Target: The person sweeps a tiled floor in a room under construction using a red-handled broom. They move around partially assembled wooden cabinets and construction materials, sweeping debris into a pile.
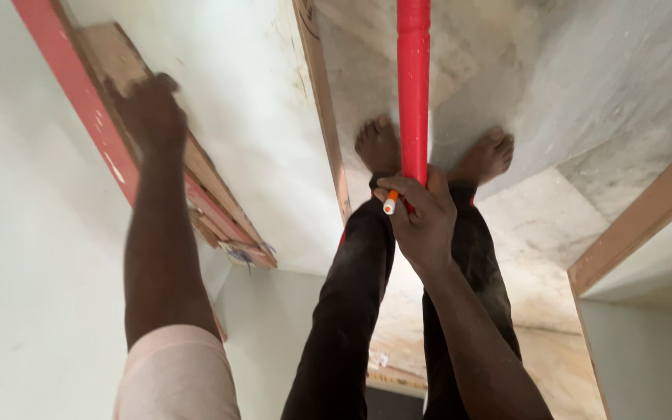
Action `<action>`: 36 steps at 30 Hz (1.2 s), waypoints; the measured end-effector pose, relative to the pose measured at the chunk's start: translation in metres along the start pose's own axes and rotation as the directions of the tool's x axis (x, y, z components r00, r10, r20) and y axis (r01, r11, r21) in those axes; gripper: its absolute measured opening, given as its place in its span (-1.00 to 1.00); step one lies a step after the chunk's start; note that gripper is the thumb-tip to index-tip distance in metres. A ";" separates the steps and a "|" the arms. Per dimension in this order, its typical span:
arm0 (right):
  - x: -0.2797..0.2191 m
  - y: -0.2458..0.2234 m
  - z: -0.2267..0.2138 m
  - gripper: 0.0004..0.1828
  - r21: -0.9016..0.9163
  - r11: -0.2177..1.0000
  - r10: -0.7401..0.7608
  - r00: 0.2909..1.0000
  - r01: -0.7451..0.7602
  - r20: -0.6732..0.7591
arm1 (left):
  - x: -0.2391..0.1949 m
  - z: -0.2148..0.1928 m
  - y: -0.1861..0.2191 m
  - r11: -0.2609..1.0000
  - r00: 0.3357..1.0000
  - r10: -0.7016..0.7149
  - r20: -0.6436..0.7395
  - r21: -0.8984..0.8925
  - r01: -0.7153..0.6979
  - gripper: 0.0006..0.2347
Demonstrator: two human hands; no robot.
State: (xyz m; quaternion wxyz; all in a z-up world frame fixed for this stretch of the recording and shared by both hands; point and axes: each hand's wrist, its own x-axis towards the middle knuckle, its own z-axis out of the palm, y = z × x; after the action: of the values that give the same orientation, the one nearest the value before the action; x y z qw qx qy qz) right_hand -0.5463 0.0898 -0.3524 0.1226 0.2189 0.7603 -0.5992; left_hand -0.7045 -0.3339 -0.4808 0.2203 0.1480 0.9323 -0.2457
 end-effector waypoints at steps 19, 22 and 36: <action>0.036 -0.128 -0.082 -0.30 -0.313 0.950 0.005 1.000 0.004 0.027 | -0.104 -0.355 0.232 -0.533 0.991 -0.122 0.061 -0.846 -0.013 -0.78; 0.075 -0.157 -0.112 -0.20 -0.258 0.964 -0.041 0.995 0.062 0.088 | -0.128 -0.365 0.188 -0.424 0.958 -0.231 0.172 -0.904 0.060 -0.79; -0.208 -0.118 -0.126 0.02 -0.624 0.761 0.406 0.618 0.180 0.673 | -0.382 -0.373 0.237 0.317 0.945 0.046 0.325 -0.901 0.294 -0.50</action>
State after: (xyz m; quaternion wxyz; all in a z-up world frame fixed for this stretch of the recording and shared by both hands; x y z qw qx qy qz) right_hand -0.4117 0.1508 -0.1264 0.5452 -0.0661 0.7689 -0.3274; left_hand -0.4117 -0.0045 -0.0976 0.3794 -0.1181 0.8656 0.3048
